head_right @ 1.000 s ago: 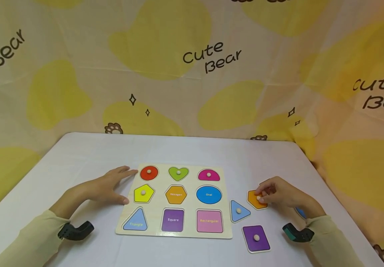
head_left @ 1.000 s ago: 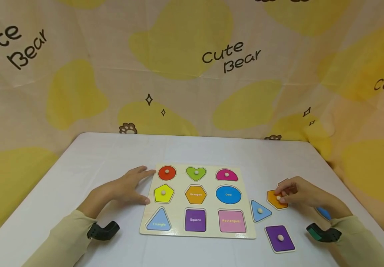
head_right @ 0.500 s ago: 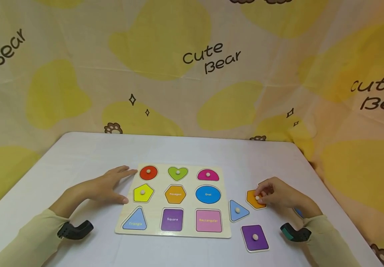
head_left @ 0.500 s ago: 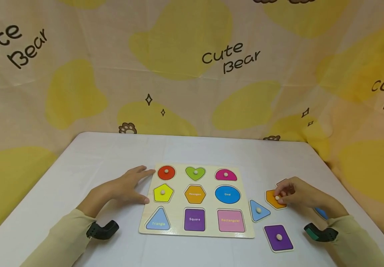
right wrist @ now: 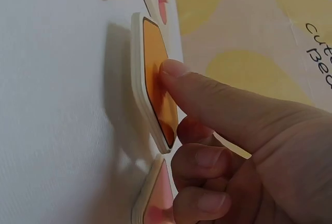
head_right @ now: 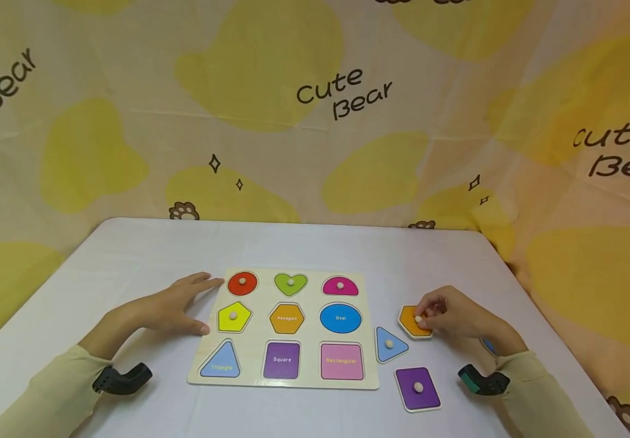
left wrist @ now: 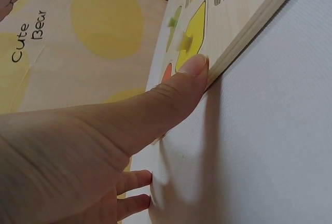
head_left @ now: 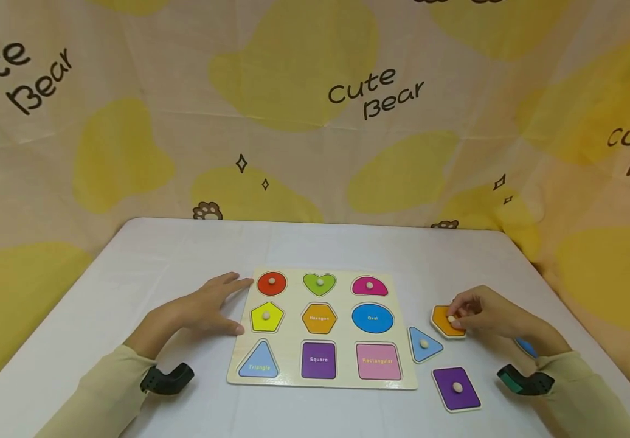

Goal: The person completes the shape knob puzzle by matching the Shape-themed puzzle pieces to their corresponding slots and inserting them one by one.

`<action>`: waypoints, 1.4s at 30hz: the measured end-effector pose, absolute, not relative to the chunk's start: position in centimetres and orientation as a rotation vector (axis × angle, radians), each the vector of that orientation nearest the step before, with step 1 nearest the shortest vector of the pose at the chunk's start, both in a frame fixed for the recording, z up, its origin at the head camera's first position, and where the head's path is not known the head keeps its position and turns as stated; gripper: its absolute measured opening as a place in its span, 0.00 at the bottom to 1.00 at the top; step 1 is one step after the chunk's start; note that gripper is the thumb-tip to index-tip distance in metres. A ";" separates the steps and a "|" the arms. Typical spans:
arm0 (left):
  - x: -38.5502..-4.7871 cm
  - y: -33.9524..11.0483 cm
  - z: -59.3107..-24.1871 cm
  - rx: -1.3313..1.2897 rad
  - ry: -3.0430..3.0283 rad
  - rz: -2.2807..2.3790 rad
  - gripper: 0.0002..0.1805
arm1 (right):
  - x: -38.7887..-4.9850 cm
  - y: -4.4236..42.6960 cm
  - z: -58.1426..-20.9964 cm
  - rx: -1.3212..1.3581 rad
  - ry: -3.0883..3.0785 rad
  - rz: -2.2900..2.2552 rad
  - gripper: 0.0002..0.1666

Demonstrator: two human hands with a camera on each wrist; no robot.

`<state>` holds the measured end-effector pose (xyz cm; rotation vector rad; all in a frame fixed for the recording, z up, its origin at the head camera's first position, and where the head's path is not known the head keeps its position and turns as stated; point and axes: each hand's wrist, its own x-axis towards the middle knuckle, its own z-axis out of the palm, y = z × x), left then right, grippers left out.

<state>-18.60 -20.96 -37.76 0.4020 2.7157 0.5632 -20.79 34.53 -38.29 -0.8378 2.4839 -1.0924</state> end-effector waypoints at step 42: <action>-18.6 -20.9 -37.8 0.420 2.729 0.558 0.54 | -22.1 22.5 -37.5 -0.906 2.418 -1.236 0.04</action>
